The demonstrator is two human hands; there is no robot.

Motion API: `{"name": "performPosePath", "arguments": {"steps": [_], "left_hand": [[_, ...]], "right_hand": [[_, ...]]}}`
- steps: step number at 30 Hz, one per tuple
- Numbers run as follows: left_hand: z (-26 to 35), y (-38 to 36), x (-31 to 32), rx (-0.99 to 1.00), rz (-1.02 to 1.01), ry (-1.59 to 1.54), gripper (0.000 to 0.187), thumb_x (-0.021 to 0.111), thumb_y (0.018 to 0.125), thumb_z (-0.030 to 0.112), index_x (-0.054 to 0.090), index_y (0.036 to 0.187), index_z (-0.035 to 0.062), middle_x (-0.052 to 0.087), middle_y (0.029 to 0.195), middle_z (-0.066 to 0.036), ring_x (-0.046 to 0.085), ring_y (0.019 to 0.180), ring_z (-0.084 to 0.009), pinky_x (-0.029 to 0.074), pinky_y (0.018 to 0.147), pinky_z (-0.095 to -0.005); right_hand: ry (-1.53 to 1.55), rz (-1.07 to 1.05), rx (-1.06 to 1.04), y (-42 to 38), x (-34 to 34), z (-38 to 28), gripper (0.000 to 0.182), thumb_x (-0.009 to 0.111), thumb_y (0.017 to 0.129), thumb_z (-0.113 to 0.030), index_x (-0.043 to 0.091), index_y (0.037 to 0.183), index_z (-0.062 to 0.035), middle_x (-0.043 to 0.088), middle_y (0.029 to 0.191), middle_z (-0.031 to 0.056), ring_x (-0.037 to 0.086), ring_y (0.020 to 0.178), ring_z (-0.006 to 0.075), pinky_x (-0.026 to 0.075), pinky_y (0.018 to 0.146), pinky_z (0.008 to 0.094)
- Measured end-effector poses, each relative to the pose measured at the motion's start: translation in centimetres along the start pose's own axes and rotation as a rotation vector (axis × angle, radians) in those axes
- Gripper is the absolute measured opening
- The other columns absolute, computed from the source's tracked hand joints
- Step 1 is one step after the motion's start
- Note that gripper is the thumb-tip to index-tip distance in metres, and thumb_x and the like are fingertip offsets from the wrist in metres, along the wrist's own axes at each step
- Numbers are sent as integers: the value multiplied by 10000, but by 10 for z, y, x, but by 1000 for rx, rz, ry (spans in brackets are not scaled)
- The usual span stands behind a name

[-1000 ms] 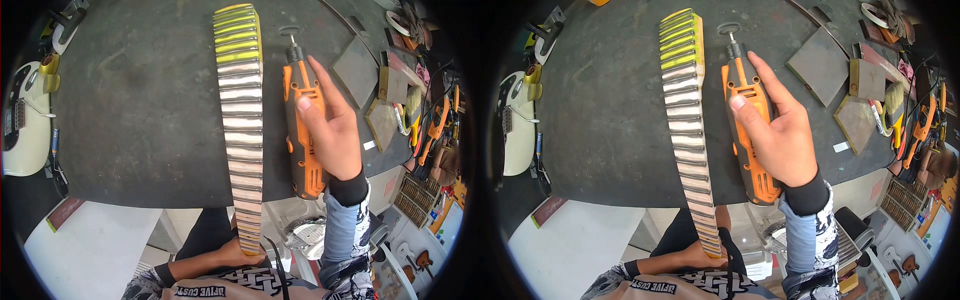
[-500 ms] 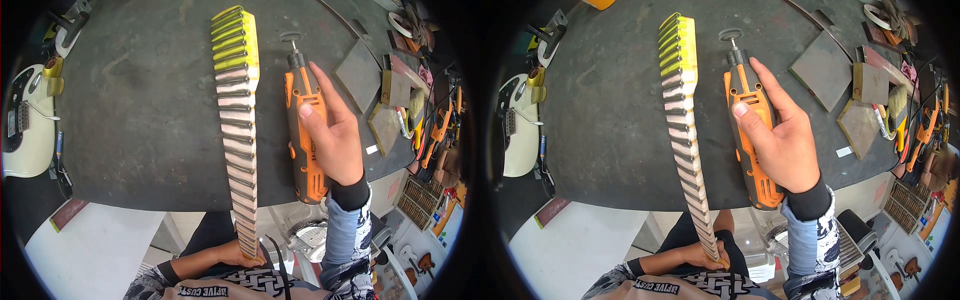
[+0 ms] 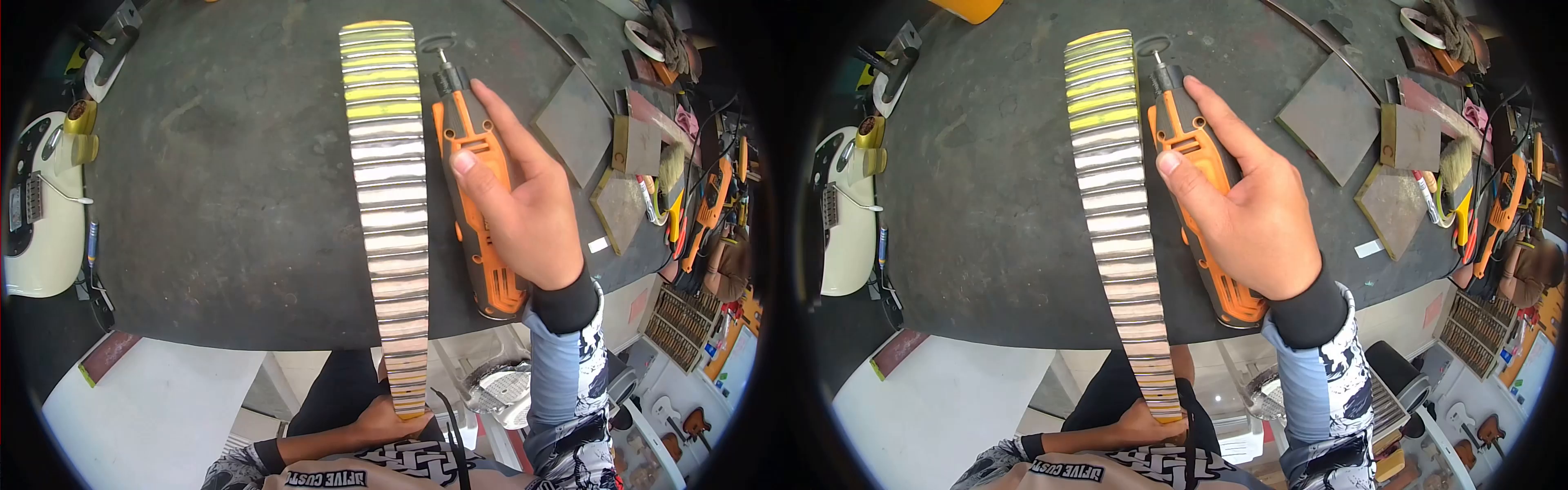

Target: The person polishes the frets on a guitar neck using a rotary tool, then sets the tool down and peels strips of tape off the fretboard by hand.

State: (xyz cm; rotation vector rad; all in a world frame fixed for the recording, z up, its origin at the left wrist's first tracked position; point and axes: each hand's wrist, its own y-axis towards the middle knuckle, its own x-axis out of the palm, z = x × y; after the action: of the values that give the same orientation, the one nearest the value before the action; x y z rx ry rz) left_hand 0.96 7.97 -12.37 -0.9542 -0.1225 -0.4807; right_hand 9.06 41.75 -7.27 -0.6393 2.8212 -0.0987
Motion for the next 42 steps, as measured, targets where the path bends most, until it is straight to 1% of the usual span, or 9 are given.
{"name": "performPosePath", "arguments": {"steps": [4, 7, 13, 22, 25, 30, 34, 37, 42], "left_hand": [[-5, 1, 3, 12, 27, 22, 392, 674, 927, 408, 695, 1025, 29, 743, 921, -130, 733, 881, -291, 574, 859, -376], [-3, 2, 1, -29, 9, 65, 316, 721, 887, 338, 712, 984, 38, 739, 915, -100, 739, 877, -233, 585, 834, -324], [2, 2, 2, 1, 48, 73, 295, 697, 901, 321, 668, 920, 28, 721, 851, -118, 732, 818, -257, 588, 800, -349], [0, 3, 2, -38, 26, 74, 329, 703, 892, 333, 650, 1003, 28, 724, 897, -135, 735, 874, -284, 587, 829, -352], [-5, 3, 5, 53, 92, 75, 418, 676, 920, 416, 688, 995, 5, 738, 875, -157, 739, 846, -326, 592, 841, -388], [-2, 3, 5, 2, 62, 97, 408, 677, 920, 409, 695, 986, 6, 735, 857, -148, 741, 806, -299, 594, 822, -370], [-4, 6, -2, -36, -88, 58, 357, 688, 922, 363, 712, 991, 14, 731, 866, -121, 728, 805, -249, 578, 808, -348], [0, 4, -9, 124, -138, -127, 261, 722, 902, 256, 618, 897, 16, 734, 950, -87, 710, 873, -206, 562, 820, -306], [-21, 21, -22, 226, -436, -260, 355, 767, 886, 163, 439, 898, 30, 732, 1027, -127, 701, 977, -203, 551, 858, -317]], "right_hand": [[10, 38, -68, 0, 5, 7, 575, 705, 951, -140, 493, 1479, -56, 730, 975, 70, 619, 851, 73, 519, 787, 243], [-3, 45, -26, -2, 5, 2, 574, 705, 949, -136, 496, 1478, -62, 730, 966, 68, 618, 840, 74, 521, 772, 248], [-52, 40, 5, -5, 5, -3, 577, 704, 946, -131, 495, 1481, -69, 726, 943, 58, 608, 783, 71, 522, 724, 251], [-47, 27, 26, -5, 5, -5, 577, 699, 947, -125, 493, 1483, -70, 723, 922, 56, 603, 756, 69, 518, 698, 248], [-48, 27, 15, -5, 5, -4, 577, 700, 946, -123, 494, 1482, -69, 723, 923, 57, 600, 750, 68, 517, 693, 249], [-46, 20, 6, -4, 4, -3, 569, 697, 948, -118, 498, 1478, -63, 723, 949, 60, 602, 772, 67, 517, 714, 247], [-27, 48, -73, -2, 4, 3, 565, 682, 962, -125, 480, 1481, -28, 714, 1032, 66, 605, 864, 68, 508, 792, 238], [157, 36, 74, 0, -6, 5, 571, 665, 975, -134, 453, 1489, 0, 699, 1090, 70, 604, 932, 75, 499, 844, 238], [127, 40, 92, 0, -6, 3, 591, 663, 971, -139, 437, 1499, 1, 693, 1094, 73, 605, 937, 87, 504, 846, 245]]}}
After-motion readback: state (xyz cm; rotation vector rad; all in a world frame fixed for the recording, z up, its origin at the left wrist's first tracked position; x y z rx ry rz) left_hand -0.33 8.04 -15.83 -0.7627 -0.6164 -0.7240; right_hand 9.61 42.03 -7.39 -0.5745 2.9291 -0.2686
